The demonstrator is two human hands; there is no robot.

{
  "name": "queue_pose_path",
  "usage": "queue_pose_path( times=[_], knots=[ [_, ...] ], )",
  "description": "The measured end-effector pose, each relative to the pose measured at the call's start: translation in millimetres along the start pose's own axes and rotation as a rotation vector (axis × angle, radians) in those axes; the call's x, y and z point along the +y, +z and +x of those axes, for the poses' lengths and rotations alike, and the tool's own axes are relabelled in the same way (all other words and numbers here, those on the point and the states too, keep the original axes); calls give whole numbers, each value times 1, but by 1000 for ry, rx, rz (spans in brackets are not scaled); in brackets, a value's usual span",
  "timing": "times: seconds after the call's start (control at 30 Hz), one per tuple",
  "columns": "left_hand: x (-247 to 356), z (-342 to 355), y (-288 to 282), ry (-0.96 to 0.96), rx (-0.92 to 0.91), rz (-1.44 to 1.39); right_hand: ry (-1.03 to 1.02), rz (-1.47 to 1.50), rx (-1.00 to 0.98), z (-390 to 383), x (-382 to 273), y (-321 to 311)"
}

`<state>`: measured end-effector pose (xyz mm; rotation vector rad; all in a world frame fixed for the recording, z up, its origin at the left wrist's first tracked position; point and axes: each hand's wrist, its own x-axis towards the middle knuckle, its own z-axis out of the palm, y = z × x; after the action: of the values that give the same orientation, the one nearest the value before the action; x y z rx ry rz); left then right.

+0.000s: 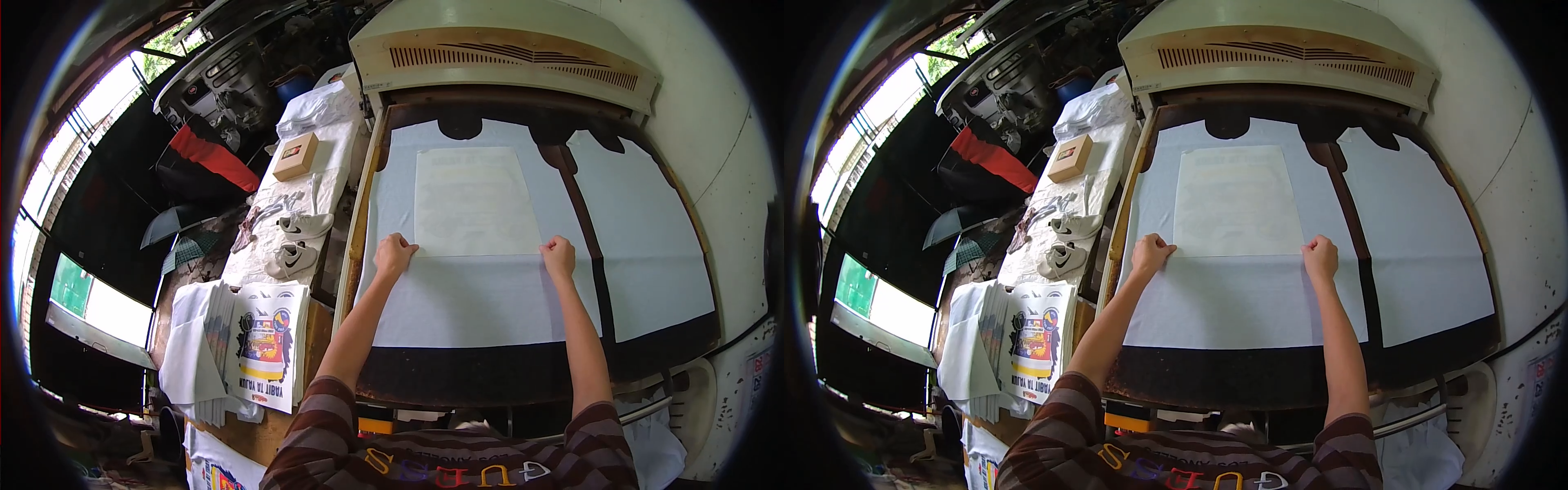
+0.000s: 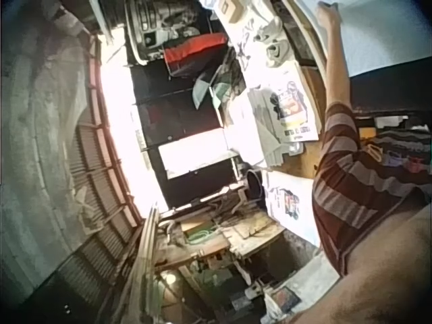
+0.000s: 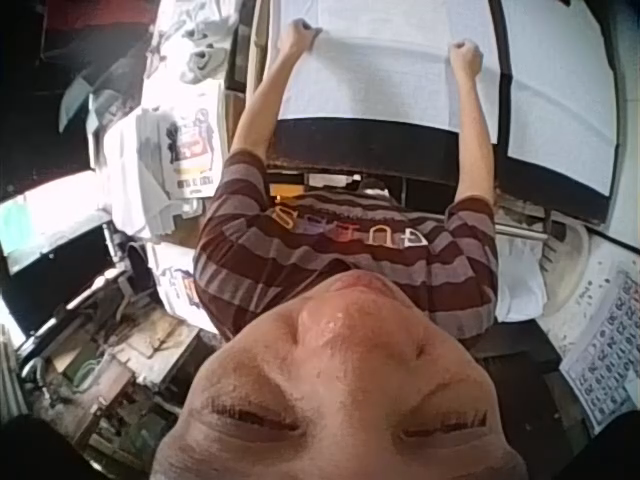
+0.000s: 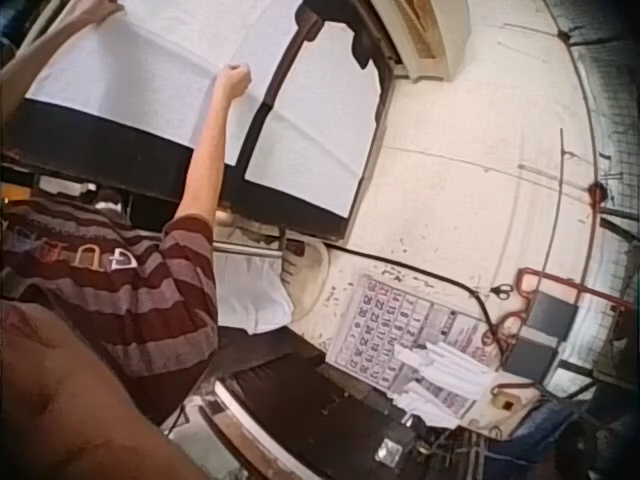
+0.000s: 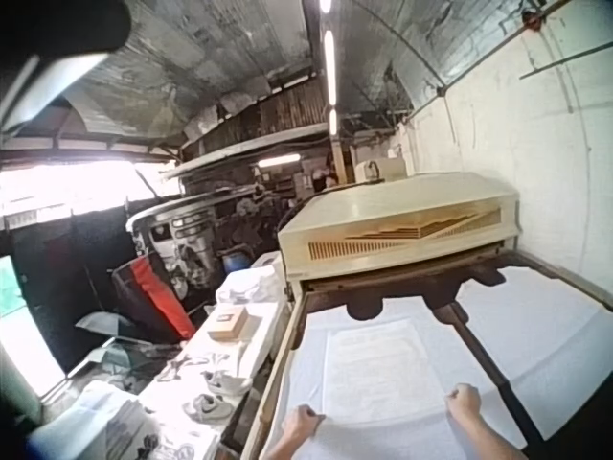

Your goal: The recorder prepares t-shirts and transfer sheets for a heat press printing process.

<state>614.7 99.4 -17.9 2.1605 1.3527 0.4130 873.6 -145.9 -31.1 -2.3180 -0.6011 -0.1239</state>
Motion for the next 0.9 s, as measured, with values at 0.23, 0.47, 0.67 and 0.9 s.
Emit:
queue_pose_path(
  times=[0.23,0.47,0.67,0.9],
  knots=[
    [-2,4,4,1,20,-6,3,9,-15,2,1,-1],
    [2,-1,8,-3,32,-20,51,35,-47,4,4,-4],
    [-25,-8,9,56,125,-102,-78,33,-30,1,-1,5],
    [-67,-82,-58,64,392,-326,-209,464,-109,2,71,-22]
  ],
)
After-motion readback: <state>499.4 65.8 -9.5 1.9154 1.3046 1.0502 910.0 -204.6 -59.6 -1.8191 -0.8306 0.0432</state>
